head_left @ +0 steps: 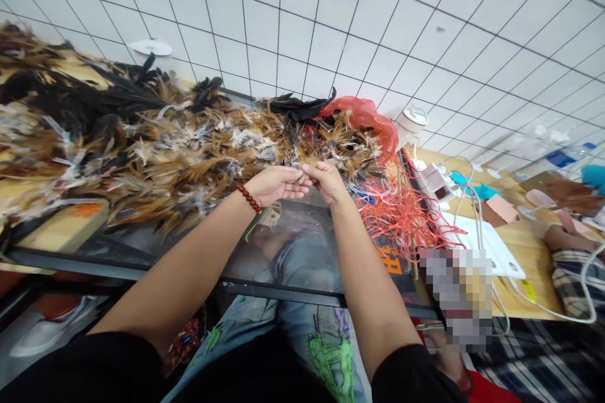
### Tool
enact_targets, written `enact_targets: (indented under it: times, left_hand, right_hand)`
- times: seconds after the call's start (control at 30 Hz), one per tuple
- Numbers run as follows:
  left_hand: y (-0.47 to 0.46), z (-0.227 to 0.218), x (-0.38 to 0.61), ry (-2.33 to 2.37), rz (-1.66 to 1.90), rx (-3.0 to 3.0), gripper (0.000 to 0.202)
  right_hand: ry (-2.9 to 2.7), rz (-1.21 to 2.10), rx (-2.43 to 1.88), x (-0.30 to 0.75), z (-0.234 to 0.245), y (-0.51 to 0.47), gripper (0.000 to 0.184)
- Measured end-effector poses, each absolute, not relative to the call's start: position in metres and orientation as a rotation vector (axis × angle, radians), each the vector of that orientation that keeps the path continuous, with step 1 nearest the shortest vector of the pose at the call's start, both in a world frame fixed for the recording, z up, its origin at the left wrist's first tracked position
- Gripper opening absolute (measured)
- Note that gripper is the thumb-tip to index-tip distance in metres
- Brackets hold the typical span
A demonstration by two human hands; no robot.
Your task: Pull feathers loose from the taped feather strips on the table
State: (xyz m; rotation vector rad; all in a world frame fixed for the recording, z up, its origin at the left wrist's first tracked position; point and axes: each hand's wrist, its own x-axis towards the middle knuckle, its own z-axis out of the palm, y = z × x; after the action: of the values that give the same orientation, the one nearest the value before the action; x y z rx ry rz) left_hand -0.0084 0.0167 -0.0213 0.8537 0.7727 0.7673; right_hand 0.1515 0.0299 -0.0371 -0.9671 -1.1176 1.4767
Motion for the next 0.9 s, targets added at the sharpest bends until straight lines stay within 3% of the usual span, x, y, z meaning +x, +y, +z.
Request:
enact_targets:
  times: [0.17,0.27,0.4,0.6,0.77,0.9]
  left_hand:
    - [0.017,-0.021,-0.009,0.822,0.806,0.893,0.013]
    - [0.020,-0.018,-0.010,0.820,1.003,0.812,0.006]
    - [0.024,-0.016,-0.014,0.809,1.310,0.651,0.005]
    - [0.024,-0.016,-0.013,0.822,1.407,0.581,0.006]
    - [0.022,-0.018,-0.009,0.841,1.392,0.586,0.003]
    - [0.023,-0.019,-0.009,0.839,1.410,0.597,0.005]
  right_hand:
    - [-1.195,1.415,-0.975,0.147,-0.035,0.031,0.035]
    - [-1.183,1.214,-1.015,0.150,-0.034,0.035,0.032]
    - [-1.460,0.991,-1.328,0.166,-0.034,0.038,0.031]
    - [-1.996,1.004,-1.692,0.173,-0.027,0.029,0.030]
    - [-2.089,1.172,-1.520,0.167,-0.026,0.027,0.006]
    - [-1.775,1.079,-1.320,0.167,-0.032,0.033,0.012]
